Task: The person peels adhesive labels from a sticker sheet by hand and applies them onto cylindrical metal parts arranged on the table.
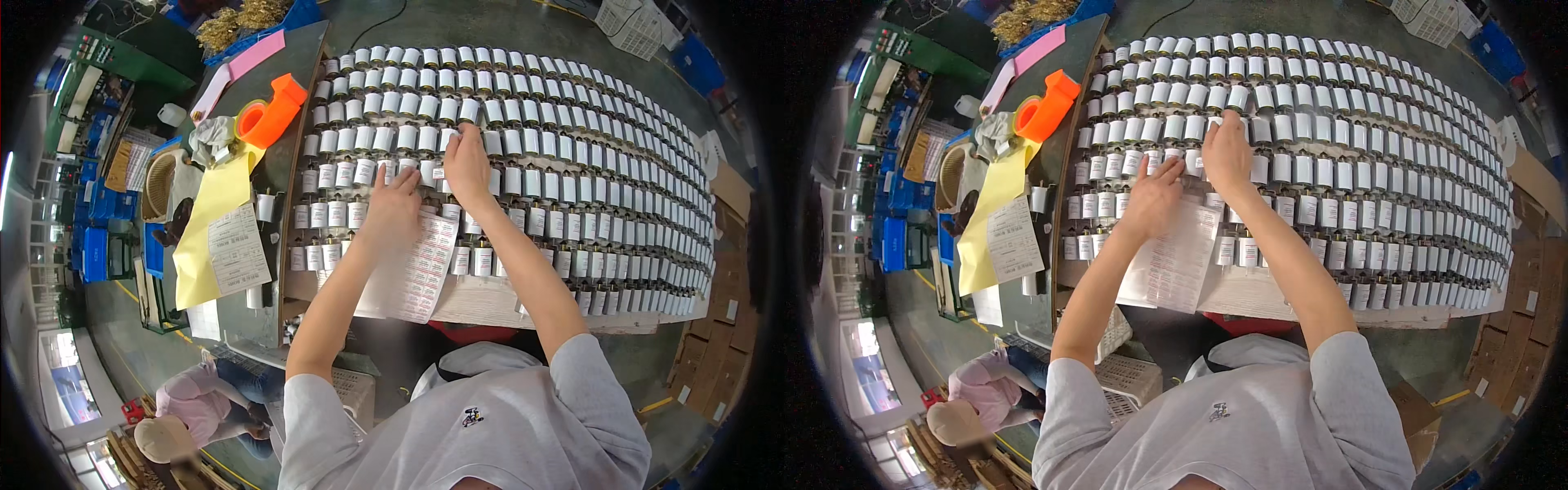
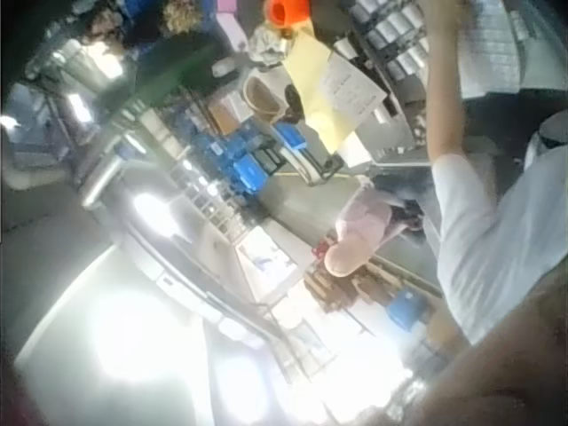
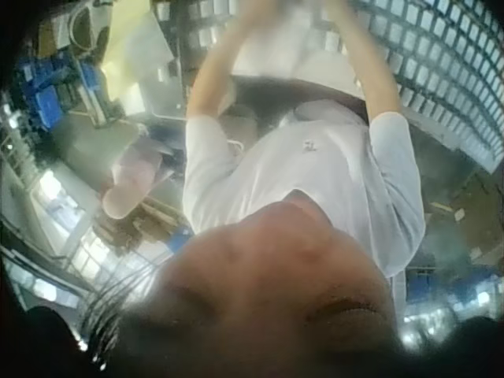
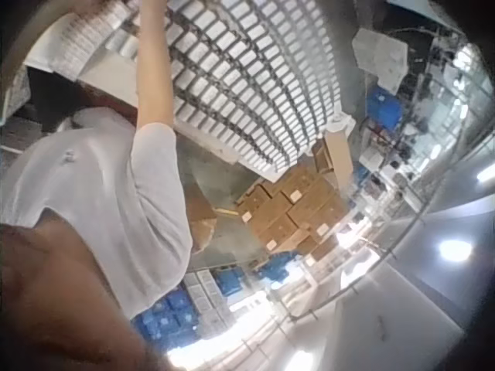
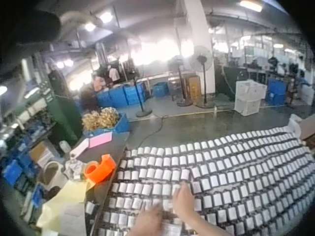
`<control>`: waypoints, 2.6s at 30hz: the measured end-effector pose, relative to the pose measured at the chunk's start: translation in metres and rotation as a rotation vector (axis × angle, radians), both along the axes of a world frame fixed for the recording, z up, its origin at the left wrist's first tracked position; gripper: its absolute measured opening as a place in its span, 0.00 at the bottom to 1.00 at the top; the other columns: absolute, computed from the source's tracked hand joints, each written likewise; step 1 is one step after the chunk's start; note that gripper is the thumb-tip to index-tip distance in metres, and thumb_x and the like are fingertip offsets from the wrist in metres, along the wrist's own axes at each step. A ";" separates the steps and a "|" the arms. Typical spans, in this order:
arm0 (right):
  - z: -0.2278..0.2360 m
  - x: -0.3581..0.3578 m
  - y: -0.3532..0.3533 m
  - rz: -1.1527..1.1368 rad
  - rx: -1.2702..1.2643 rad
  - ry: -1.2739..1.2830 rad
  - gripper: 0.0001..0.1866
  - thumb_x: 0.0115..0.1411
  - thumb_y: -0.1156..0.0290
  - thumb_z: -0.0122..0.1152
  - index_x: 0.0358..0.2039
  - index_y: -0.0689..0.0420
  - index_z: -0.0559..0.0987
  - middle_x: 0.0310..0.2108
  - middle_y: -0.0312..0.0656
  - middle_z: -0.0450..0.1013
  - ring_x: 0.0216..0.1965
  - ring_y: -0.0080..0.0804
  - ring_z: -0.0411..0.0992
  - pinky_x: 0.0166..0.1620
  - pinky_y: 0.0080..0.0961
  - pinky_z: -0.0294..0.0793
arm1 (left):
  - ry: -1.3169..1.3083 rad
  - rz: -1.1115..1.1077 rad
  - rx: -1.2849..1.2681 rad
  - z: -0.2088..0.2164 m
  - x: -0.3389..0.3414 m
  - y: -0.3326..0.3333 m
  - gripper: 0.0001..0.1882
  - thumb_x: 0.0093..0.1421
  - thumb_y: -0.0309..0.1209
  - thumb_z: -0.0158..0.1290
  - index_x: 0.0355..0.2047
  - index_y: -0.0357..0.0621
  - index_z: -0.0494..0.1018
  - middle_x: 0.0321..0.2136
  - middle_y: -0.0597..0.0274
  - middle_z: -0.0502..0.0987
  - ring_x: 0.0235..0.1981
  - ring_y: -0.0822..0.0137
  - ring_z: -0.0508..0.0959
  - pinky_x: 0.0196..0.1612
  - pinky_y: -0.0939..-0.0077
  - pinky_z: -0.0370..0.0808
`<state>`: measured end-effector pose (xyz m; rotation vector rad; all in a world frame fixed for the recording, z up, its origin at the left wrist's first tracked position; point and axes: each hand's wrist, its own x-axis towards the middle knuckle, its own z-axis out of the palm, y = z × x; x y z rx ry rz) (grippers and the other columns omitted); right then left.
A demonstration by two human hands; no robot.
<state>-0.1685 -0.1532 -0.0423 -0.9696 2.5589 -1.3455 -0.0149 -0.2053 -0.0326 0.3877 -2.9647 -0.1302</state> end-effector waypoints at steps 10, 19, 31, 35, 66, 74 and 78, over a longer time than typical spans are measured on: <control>-0.010 0.002 -0.006 0.055 -0.012 0.051 0.14 0.59 0.70 0.46 0.43 0.64 0.64 0.37 0.55 0.69 0.33 0.51 0.71 0.35 0.42 0.71 | 0.062 0.013 0.093 0.005 0.006 0.010 0.03 0.46 0.23 0.47 0.22 0.39 0.70 0.51 0.53 0.68 0.57 0.59 0.63 0.60 0.39 0.45; 0.009 0.011 -0.009 0.120 0.089 0.072 0.15 0.58 0.71 0.47 0.43 0.65 0.63 0.38 0.58 0.66 0.29 0.54 0.72 0.30 0.43 0.74 | 0.033 0.005 0.083 -0.001 0.002 0.008 0.11 0.40 0.26 0.50 0.26 0.37 0.75 0.50 0.49 0.68 0.57 0.56 0.63 0.58 0.35 0.44; 0.030 0.013 -0.006 0.071 0.232 0.093 0.12 0.59 0.69 0.46 0.40 0.63 0.64 0.37 0.55 0.68 0.30 0.54 0.72 0.31 0.44 0.73 | 0.019 -0.008 0.013 0.000 -0.007 0.007 0.13 0.40 0.28 0.50 0.28 0.34 0.75 0.50 0.50 0.69 0.55 0.57 0.64 0.59 0.37 0.44; 0.029 -0.003 0.015 0.064 0.091 0.162 0.12 0.59 0.68 0.47 0.38 0.64 0.66 0.37 0.56 0.68 0.26 0.52 0.73 0.28 0.40 0.74 | 0.007 -0.104 -0.037 0.004 -0.018 0.012 0.13 0.40 0.28 0.49 0.27 0.34 0.75 0.49 0.50 0.69 0.55 0.56 0.65 0.60 0.42 0.46; 0.011 -0.044 0.045 0.449 0.375 -0.694 0.09 0.54 0.73 0.45 0.26 0.64 0.73 0.14 0.44 0.71 0.08 0.24 0.64 0.11 0.22 0.61 | -0.065 0.244 1.159 0.036 0.003 0.041 0.07 0.49 0.24 0.51 0.30 0.37 0.73 0.23 0.67 0.74 0.22 0.77 0.69 0.25 0.79 0.66; 0.009 -0.046 0.033 0.508 0.464 -0.645 0.09 0.53 0.72 0.46 0.25 0.64 0.72 0.14 0.44 0.71 0.07 0.23 0.61 0.11 0.22 0.59 | 0.152 0.138 0.276 0.022 -0.007 0.052 0.05 0.40 0.23 0.50 0.21 0.39 0.70 0.31 0.61 0.74 0.36 0.57 0.73 0.45 0.56 0.66; 0.008 -0.046 0.031 0.496 0.444 -0.639 0.09 0.53 0.72 0.46 0.24 0.64 0.73 0.13 0.42 0.71 0.07 0.23 0.60 0.11 0.22 0.59 | 0.133 0.121 0.176 0.019 -0.013 0.054 0.06 0.41 0.24 0.51 0.23 0.40 0.71 0.37 0.59 0.73 0.44 0.59 0.70 0.53 0.46 0.58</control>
